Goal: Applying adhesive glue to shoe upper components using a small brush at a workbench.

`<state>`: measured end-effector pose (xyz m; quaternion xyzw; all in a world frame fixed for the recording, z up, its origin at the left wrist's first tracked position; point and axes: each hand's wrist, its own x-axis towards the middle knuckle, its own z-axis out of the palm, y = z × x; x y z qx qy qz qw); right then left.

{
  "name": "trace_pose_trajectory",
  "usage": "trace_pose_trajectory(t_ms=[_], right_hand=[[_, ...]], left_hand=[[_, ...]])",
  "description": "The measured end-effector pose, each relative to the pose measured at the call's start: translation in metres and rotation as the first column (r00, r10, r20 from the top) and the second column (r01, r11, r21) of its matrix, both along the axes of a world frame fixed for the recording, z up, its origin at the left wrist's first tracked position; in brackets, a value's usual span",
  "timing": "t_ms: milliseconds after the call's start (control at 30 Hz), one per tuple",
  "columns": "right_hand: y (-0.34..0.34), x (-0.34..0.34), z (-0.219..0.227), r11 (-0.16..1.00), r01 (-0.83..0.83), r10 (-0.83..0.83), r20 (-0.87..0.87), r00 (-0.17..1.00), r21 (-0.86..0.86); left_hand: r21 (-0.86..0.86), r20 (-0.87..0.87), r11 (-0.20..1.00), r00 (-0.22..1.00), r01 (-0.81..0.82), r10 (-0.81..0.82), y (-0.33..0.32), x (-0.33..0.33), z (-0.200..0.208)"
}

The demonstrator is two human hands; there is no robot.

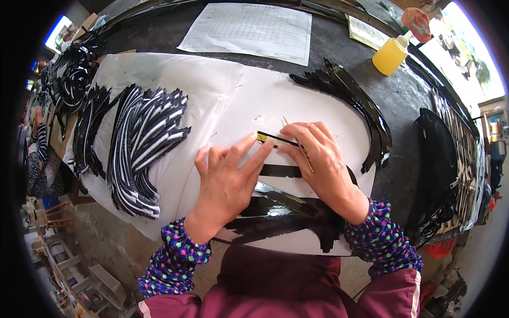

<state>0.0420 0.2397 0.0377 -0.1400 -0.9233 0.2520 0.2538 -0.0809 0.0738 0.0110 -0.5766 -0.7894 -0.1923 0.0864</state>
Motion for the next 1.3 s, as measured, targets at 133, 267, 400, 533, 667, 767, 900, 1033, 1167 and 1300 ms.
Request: trace_pose_trajectory(t_ms=[133,267,400,533,667,767,900,1033,1167,1300], right_hand=[[-0.004,0.01,-0.005,1.0,-0.007,0.008,-0.015,1.0,0.018],[-0.005,0.007,-0.01,1.0,0.023,-0.024,-0.079,0.997,-0.016],[0.012,0.014,0.01,0.997,0.078,-0.069,-0.238,0.969,0.03],[0.068,0.027,0.048,0.96,0.261,-0.277,-0.232,0.933,-0.099],[0.138,0.034,0.029,0.953,0.174,-0.205,-0.105,0.973,-0.248],[0.156,0.036,-0.006,0.917,0.229,-0.28,-0.118,0.953,-0.327],[0.149,0.033,-0.012,0.88,0.338,-0.434,-0.277,0.857,-0.333],[0.107,0.037,0.024,0.889,0.248,-0.38,-0.317,0.869,-0.386],[0.032,0.039,0.037,0.844,-0.054,-0.009,-0.115,0.993,-0.534],[-0.002,0.033,0.017,0.806,-0.14,0.171,0.001,0.985,-0.576]], left_hand=[[0.046,0.045,0.998,0.998,0.032,-0.034,0.0,-0.002,0.002],[0.084,0.1,0.996,0.994,0.034,-0.043,0.001,-0.005,0.007],[0.148,0.171,0.989,0.985,0.006,-0.032,0.0,-0.007,0.003],[0.206,0.249,0.978,0.968,-0.033,-0.02,-0.003,-0.009,0.002],[0.201,0.199,0.98,0.979,-0.001,-0.04,-0.003,-0.011,-0.003],[0.198,0.208,0.98,0.977,0.011,-0.053,0.001,-0.008,0.001],[0.26,0.222,0.965,0.971,0.031,-0.091,0.001,-0.009,0.003],[0.308,0.401,0.951,0.909,-0.019,-0.112,-0.011,-0.009,0.0],[0.21,0.233,0.977,0.968,0.044,-0.093,-0.033,0.005,0.01],[0.149,0.168,0.988,0.984,0.028,-0.053,-0.034,0.015,0.011]])
